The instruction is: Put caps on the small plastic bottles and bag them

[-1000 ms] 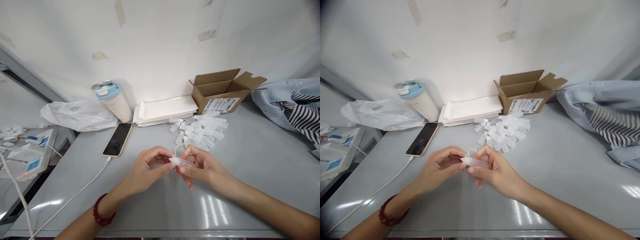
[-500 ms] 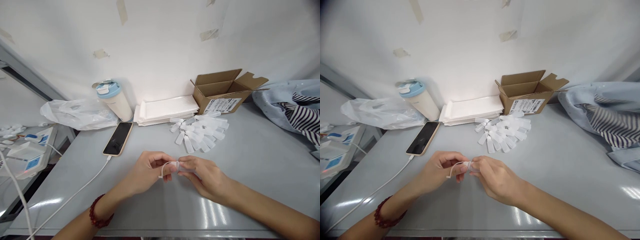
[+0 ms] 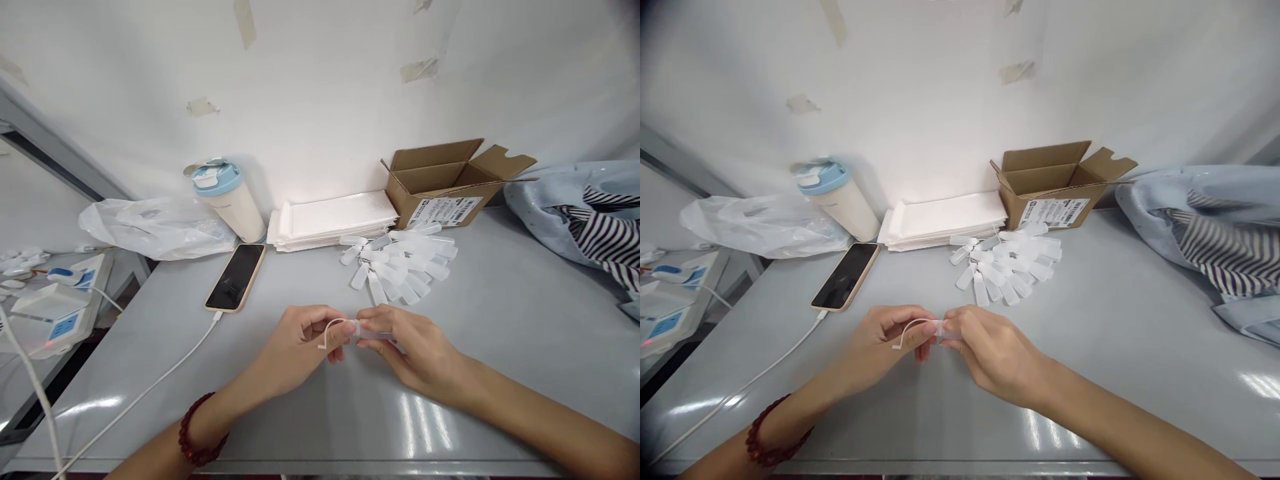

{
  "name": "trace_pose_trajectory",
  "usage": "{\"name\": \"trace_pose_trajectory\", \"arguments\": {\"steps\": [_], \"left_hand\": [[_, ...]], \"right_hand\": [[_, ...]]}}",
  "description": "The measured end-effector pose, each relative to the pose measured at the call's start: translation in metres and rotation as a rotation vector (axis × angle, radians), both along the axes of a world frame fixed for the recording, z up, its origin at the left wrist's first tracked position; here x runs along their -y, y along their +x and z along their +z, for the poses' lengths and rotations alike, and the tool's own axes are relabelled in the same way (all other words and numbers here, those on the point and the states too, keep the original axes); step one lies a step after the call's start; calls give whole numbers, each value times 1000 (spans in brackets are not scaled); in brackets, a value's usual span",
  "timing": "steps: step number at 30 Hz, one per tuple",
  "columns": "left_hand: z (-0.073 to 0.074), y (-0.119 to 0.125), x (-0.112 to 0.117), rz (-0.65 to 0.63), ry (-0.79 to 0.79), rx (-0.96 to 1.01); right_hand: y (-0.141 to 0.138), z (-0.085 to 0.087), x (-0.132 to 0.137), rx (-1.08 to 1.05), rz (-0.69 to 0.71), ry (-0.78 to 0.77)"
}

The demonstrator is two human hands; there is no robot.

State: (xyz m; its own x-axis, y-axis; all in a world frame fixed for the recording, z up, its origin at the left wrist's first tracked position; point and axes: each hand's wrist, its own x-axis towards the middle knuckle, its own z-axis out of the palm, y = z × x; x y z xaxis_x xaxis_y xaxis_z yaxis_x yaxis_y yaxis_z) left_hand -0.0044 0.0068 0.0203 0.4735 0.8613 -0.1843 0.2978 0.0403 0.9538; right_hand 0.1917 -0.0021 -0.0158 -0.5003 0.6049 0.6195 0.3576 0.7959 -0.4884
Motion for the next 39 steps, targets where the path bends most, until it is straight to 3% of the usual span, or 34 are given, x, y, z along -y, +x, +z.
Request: {"name": "trace_pose_trajectory", "arguments": {"steps": [5, 8, 10, 13, 15, 17, 19, 23, 26, 28, 31, 33, 35, 37, 39], "left_hand": [[-3, -1, -2, -109, -170, 62], [-5, -1, 0, -142, -72, -30], [-9, -1, 3, -129, 197, -130], [-19, -2, 7, -119, 704, -185], [-23, -2, 8, -128, 874, -166], [-21, -1, 8, -116, 800, -164], [-14, 0, 8, -90, 556, -178], [-1, 3, 6, -101, 127, -104], [-2, 3, 3, -132, -104, 27], [-4, 2, 1, -170, -198, 63], [-5, 2, 0, -221, -178, 12], [-7, 2, 2, -229, -70, -46], [-12, 3, 5, -212, 170, -121], [-21, 2, 7, -175, 569, -206], [-31, 1, 7, -140, 1033, -268]], "right_hand": [[-1, 1, -3, 146, -42, 348], [0, 2, -3, 169, -32, 354], [1, 4, -2, 128, 11, 162], [4, 13, 0, 70, 33, -294], [5, 19, 0, 62, 25, -506], [6, 22, 1, 48, 18, -577], [5, 21, 1, 23, 7, -543], [4, 11, 0, 34, 37, -226], [2, 5, 0, 143, 38, 63], [1, 4, 1, 214, 18, 200], [0, 3, 0, 274, -3, 297], [0, 3, 0, 280, -17, 312], [0, 5, 1, 238, -25, 248], [1, 10, 2, 169, 6, 17], [2, 16, 4, 110, 62, -311]]}}
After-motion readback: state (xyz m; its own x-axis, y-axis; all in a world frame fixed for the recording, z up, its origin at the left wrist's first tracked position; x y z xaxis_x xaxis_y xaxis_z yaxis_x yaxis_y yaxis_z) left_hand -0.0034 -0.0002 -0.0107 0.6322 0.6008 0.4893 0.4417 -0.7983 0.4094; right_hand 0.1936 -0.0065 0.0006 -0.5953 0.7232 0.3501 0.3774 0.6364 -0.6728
